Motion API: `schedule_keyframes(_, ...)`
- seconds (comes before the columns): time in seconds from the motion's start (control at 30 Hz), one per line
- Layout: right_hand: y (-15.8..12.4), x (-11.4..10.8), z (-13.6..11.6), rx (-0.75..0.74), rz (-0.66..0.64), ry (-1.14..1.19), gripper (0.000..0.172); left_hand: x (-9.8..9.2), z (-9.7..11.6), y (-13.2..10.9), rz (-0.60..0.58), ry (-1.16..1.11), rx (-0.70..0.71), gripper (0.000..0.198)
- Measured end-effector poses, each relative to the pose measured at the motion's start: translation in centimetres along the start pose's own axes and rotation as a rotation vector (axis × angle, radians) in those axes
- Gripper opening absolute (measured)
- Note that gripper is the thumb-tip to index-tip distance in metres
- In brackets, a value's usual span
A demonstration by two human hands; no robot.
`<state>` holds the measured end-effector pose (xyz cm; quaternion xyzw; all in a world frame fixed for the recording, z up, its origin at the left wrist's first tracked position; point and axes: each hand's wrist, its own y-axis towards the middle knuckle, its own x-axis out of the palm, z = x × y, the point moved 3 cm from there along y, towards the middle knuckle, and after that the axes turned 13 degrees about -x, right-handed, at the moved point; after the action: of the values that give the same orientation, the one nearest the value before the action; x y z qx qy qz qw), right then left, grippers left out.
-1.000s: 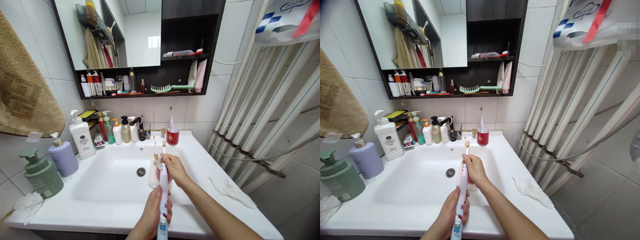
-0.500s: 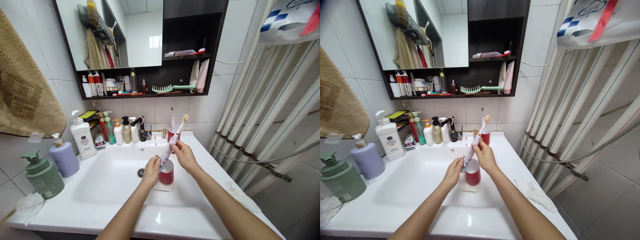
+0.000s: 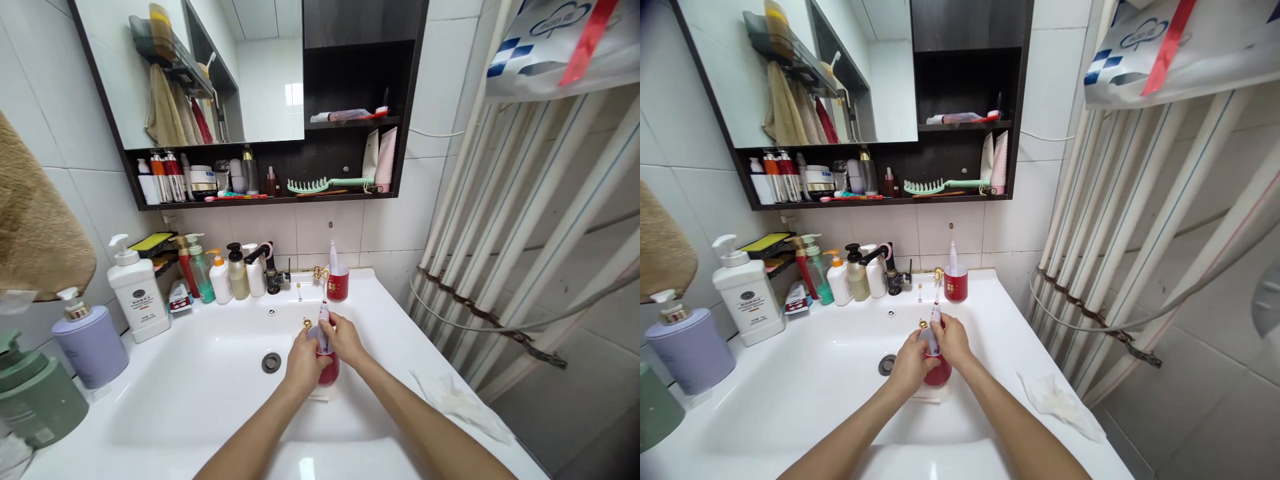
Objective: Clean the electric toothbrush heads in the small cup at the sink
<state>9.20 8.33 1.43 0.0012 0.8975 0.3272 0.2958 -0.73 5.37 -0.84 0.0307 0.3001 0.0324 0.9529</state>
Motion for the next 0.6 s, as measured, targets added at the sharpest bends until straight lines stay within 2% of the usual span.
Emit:
schedule_keyframes(0.07,0.4,-1.2,0.5,0.006,0.012,-0.004,0.023,0.3,1.1,0.5,-0.009,0.003,0.049,0.008)
schedule_keyframes(0.17,1.7,-4.2,1.4,0.023,0.066,-0.034,0.027,1.2,3.9,1.6,-0.026,0.003,0.134,0.010)
schedule_keyframes(0.37,5.4,-10.3,4.7,0.080,0.186,-0.176,0.032,5.0,9.9,6.0,-0.043,0.016,0.242,0.014)
schedule_keyframes(0.47,7.2,-11.5,6.7,0.095,0.208,-0.235,0.030,7.1,11.4,8.5,-0.043,0.045,0.238,0.016)
schedule_keyframes(0.6,8.9,-11.8,9.2,0.109,0.226,-0.285,0.029,8.8,11.9,11.1,-0.031,0.104,0.204,0.018)
